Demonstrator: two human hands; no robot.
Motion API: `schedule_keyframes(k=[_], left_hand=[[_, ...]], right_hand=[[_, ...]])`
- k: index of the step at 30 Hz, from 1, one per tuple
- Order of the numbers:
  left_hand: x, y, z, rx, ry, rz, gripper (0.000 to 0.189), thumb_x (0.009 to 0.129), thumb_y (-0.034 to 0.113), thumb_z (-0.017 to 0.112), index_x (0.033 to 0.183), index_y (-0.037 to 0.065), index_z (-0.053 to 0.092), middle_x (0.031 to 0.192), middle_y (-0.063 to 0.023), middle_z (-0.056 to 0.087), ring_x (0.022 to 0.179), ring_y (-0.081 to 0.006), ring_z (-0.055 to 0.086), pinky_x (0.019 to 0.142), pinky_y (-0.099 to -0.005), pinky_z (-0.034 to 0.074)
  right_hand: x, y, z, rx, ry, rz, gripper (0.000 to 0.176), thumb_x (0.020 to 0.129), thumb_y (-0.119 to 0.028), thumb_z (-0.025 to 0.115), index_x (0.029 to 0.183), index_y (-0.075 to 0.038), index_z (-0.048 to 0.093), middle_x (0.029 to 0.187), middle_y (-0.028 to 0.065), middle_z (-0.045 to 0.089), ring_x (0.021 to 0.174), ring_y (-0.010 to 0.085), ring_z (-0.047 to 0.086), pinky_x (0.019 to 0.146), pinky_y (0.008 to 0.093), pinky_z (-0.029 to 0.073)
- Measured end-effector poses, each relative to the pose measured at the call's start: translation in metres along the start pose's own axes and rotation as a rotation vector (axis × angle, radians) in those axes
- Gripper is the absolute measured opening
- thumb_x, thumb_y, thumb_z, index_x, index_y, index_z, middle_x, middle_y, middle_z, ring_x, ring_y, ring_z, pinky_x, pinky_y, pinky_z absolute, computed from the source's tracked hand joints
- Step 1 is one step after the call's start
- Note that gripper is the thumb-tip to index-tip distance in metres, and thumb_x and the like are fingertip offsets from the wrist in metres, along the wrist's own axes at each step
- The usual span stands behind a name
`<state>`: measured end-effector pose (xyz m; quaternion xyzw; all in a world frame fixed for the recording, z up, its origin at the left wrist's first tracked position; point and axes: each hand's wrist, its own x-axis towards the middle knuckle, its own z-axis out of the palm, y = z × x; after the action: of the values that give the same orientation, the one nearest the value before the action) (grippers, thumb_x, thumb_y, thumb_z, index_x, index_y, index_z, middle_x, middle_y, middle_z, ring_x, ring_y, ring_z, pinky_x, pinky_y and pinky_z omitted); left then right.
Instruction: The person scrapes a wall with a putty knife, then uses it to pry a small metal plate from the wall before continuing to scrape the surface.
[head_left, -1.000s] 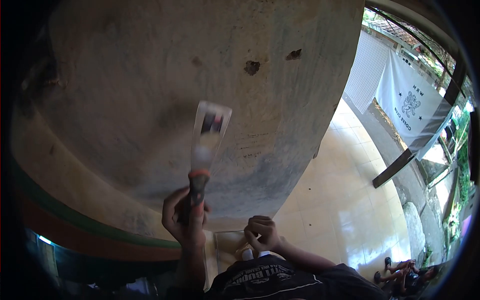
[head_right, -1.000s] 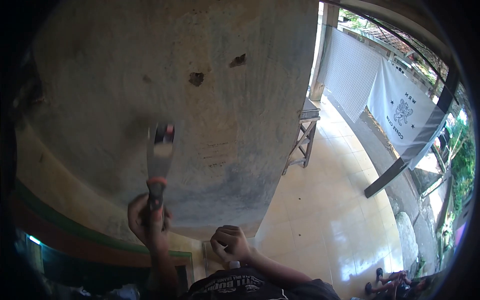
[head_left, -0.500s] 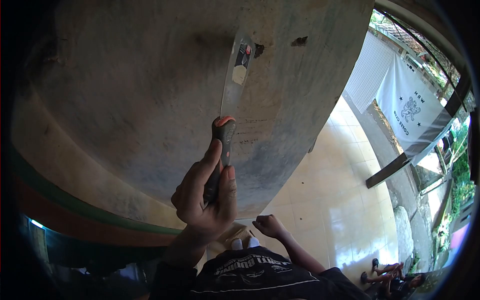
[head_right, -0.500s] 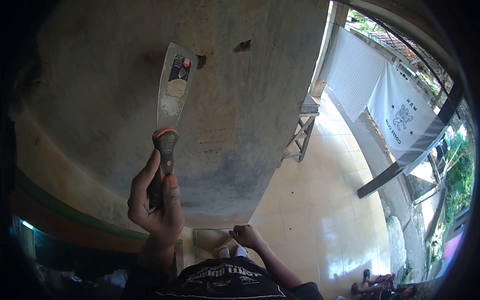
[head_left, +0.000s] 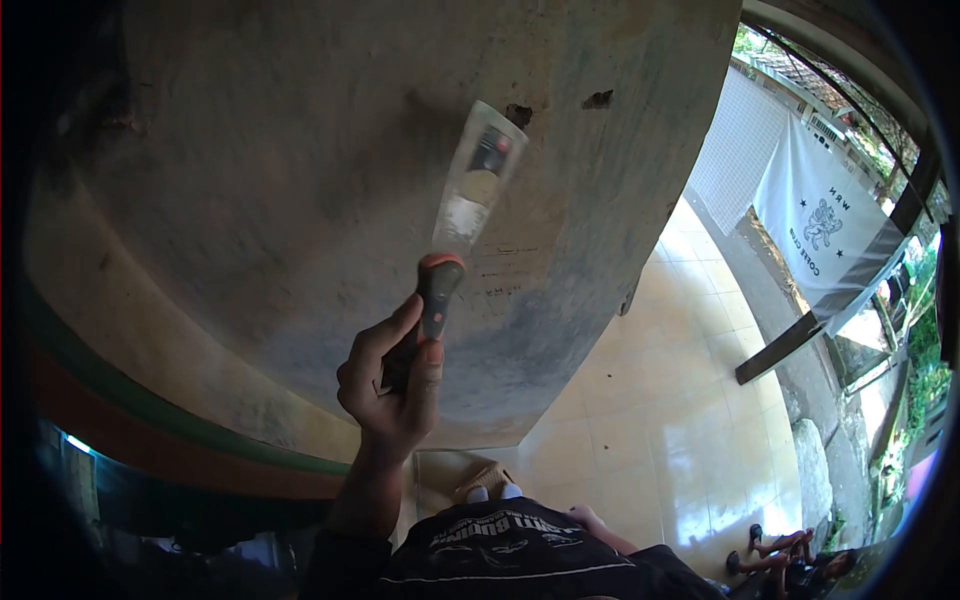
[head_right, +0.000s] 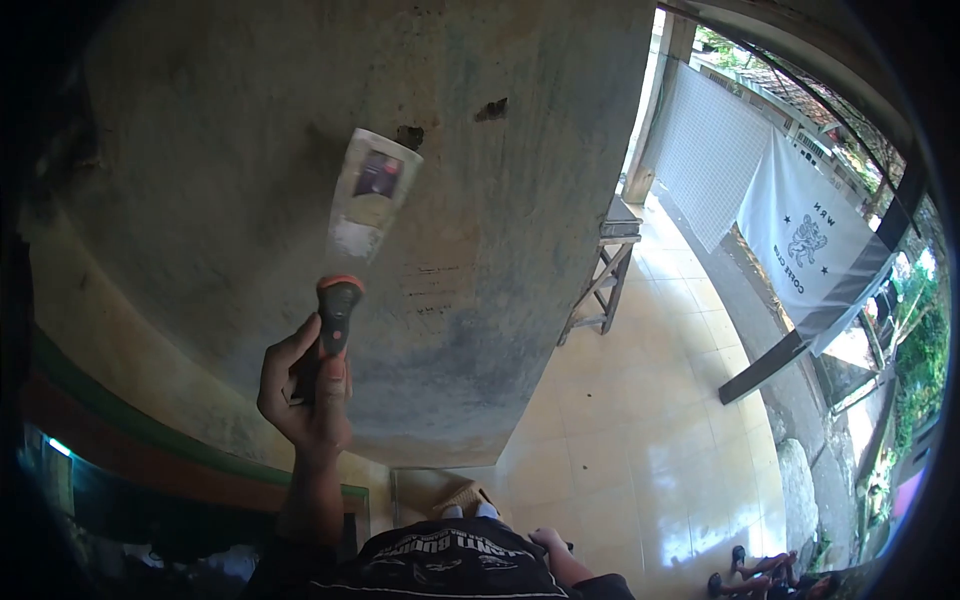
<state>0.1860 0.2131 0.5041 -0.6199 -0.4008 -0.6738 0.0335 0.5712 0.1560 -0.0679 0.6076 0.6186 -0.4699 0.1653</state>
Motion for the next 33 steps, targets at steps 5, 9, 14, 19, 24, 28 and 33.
schedule_keyframes(k=[5, 9, 14, 19, 24, 28, 33], left_hand=[[-0.005, -0.019, 0.018, -0.031, 0.158, -0.035, 0.032, 0.087, 0.011, 0.062, 0.113, -0.004, 0.052, 0.078, -0.0075, 0.059, 0.049, -0.0058, 0.046, 0.04, -0.0197, 0.033], [0.002, -0.005, -0.008, -0.418, 0.009, -0.4, 0.039, 0.086, 0.025, 0.065, 0.111, 0.0, 0.05, 0.073, -0.0073, 0.055, 0.043, -0.007, 0.042, 0.037, -0.0194, 0.029], [0.008, -0.003, -0.006, -0.314, 0.181, -0.305, 0.033, 0.088, 0.022, 0.063, 0.107, -0.002, 0.054, 0.07, -0.0056, 0.054, 0.044, -0.0052, 0.041, 0.038, -0.0198, 0.029], [0.001, -0.002, -0.003, -0.182, -0.165, -0.301, 0.026, 0.088, 0.014, 0.062, 0.107, -0.004, 0.057, 0.071, -0.0025, 0.058, 0.056, -0.0019, 0.046, 0.048, -0.0179, 0.034], [0.007, 0.004, -0.016, -0.342, 0.17, -0.311, 0.022, 0.089, 0.007, 0.059, 0.107, -0.005, 0.058, 0.071, -0.0051, 0.06, 0.049, -0.0025, 0.047, 0.042, -0.0169, 0.032], [0.019, 0.006, -0.015, -0.292, -0.103, -0.217, 0.023, 0.089, 0.003, 0.056, 0.11, -0.005, 0.056, 0.063, -0.0039, 0.055, 0.042, -0.0035, 0.043, 0.036, -0.0194, 0.03], [0.005, 0.013, -0.015, -0.393, 0.15, -0.337, 0.023, 0.093, 0.014, 0.054, 0.107, -0.004, 0.058, 0.06, -0.0053, 0.053, 0.039, -0.0049, 0.041, 0.033, -0.0209, 0.029]], right_hand=[[-0.019, -0.003, -0.019, 0.134, 0.018, 0.116, 0.036, 0.078, -0.035, 0.058, 0.092, -0.004, 0.07, 0.095, 0.0211, 0.066, 0.093, 0.0297, 0.064, 0.08, 0.0388, 0.05], [-0.01, -0.019, -0.024, -0.054, 0.288, 0.156, 0.032, 0.078, -0.029, 0.064, 0.095, -0.002, 0.069, 0.11, 0.0224, 0.061, 0.103, 0.0274, 0.061, 0.086, 0.0346, 0.049], [-0.011, -0.05, -0.033, -0.076, 0.307, 0.036, 0.045, 0.069, -0.023, 0.076, 0.106, 0.0, 0.065, 0.118, 0.0215, 0.058, 0.108, 0.0324, 0.058, 0.092, 0.0367, 0.046], [0.004, -0.04, -0.031, 0.078, 0.223, 0.107, 0.058, 0.067, -0.021, 0.078, 0.118, -0.002, 0.059, 0.12, 0.0187, 0.058, 0.112, 0.0333, 0.055, 0.095, 0.0375, 0.045], [0.051, 0.023, 0.009, -0.143, 0.083, -0.054, 0.042, 0.059, -0.045, 0.079, 0.084, -0.011, 0.074, 0.121, 0.0045, 0.06, 0.107, 0.0243, 0.059, 0.088, 0.0329, 0.049], [0.045, 0.023, -0.001, -0.714, -0.062, -0.239, 0.054, 0.058, -0.054, 0.077, 0.091, -0.011, 0.073, 0.121, 0.0063, 0.06, 0.107, 0.0241, 0.059, 0.088, 0.0336, 0.049], [0.057, 0.018, -0.007, -0.668, 0.023, -0.416, 0.063, 0.058, -0.064, 0.073, 0.082, -0.006, 0.071, 0.121, 0.0054, 0.06, 0.101, 0.0224, 0.062, 0.082, 0.0357, 0.051]])
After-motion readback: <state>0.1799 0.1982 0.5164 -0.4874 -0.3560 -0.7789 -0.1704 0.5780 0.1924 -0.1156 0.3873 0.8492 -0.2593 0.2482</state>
